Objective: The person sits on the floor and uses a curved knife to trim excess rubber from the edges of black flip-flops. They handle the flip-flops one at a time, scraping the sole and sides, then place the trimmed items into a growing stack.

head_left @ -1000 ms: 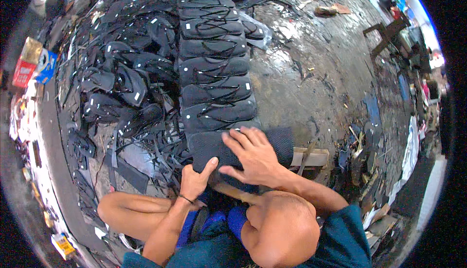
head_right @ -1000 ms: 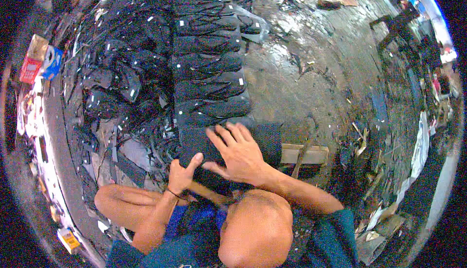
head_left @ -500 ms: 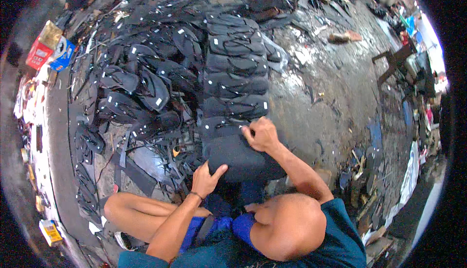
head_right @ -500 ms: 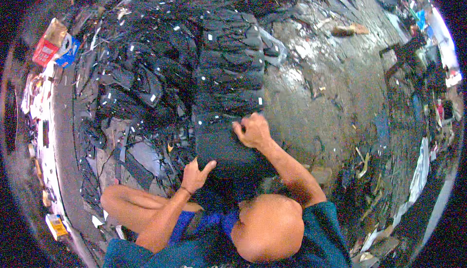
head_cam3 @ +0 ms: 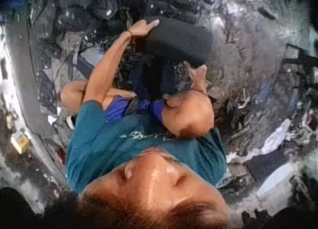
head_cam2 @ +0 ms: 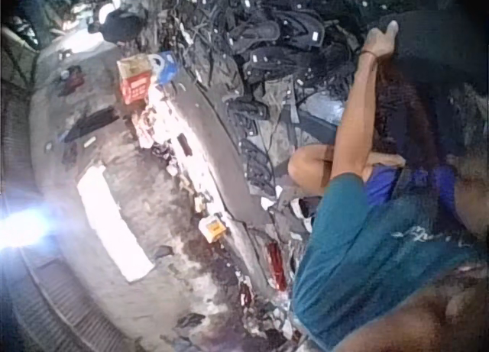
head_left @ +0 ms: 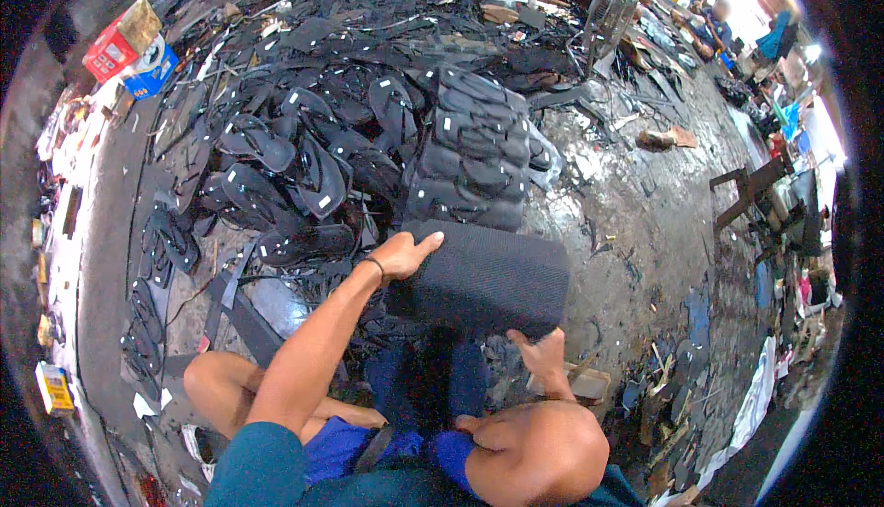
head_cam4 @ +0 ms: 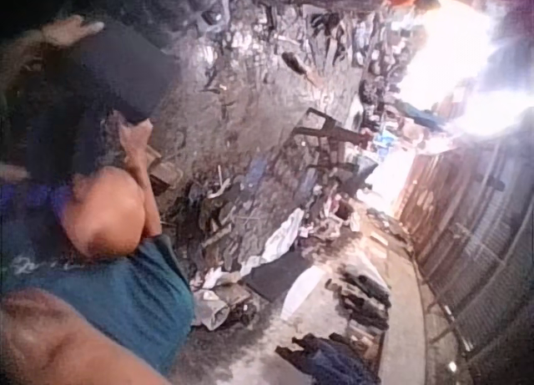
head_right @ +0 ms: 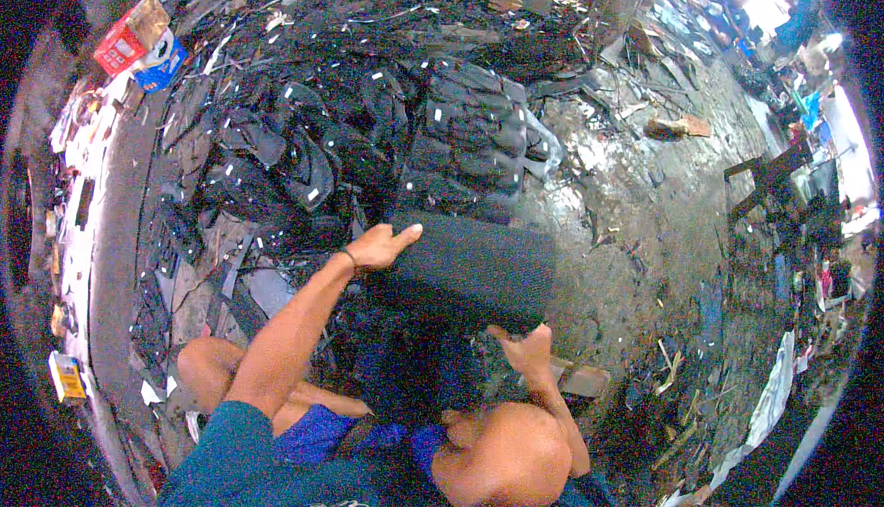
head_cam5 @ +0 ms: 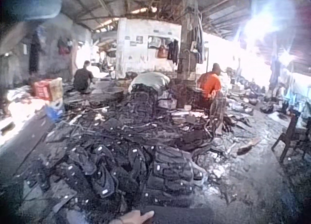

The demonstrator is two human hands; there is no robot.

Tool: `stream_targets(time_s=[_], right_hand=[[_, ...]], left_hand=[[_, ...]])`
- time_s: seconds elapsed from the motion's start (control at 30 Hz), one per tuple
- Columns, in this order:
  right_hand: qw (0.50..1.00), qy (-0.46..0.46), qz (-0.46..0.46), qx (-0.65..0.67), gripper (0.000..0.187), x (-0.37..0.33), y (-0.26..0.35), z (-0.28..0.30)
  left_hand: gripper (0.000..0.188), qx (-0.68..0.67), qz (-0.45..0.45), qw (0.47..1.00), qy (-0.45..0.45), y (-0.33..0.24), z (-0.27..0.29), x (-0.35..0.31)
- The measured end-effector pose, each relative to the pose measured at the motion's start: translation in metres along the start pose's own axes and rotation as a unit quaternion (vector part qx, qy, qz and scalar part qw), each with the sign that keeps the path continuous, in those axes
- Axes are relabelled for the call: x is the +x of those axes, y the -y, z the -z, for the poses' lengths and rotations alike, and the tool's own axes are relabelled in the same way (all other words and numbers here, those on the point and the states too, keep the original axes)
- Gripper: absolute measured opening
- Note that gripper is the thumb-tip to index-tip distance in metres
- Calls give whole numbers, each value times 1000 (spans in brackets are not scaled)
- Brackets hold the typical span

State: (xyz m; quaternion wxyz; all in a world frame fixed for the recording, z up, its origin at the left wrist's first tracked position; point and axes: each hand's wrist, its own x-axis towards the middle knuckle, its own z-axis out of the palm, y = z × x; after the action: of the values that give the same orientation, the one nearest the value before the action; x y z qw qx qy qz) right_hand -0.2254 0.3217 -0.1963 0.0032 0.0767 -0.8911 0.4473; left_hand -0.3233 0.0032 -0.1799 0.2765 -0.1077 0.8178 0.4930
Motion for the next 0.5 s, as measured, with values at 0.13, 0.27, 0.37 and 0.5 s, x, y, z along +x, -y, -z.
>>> stream_targets(time_s=[0.13, 0.27, 0.37, 0.5], right_hand=[[987, 21, -128, 92, 41, 26, -37, -3], [966, -25, -245, 83, 58, 84, -119, -31], [940, 5, -288, 184, 61, 112, -99, -19], [780, 24, -184, 598, 65, 62, -41, 46]], left_hand=[[73, -186, -85, 971, -121, 32, -24, -18], [70, -43, -183, 972, -138, 59, -67, -47], [69, 43, -179, 972, -149, 37, -58, -41], [68, -29, -223, 961, -160, -14, -37, -48]])
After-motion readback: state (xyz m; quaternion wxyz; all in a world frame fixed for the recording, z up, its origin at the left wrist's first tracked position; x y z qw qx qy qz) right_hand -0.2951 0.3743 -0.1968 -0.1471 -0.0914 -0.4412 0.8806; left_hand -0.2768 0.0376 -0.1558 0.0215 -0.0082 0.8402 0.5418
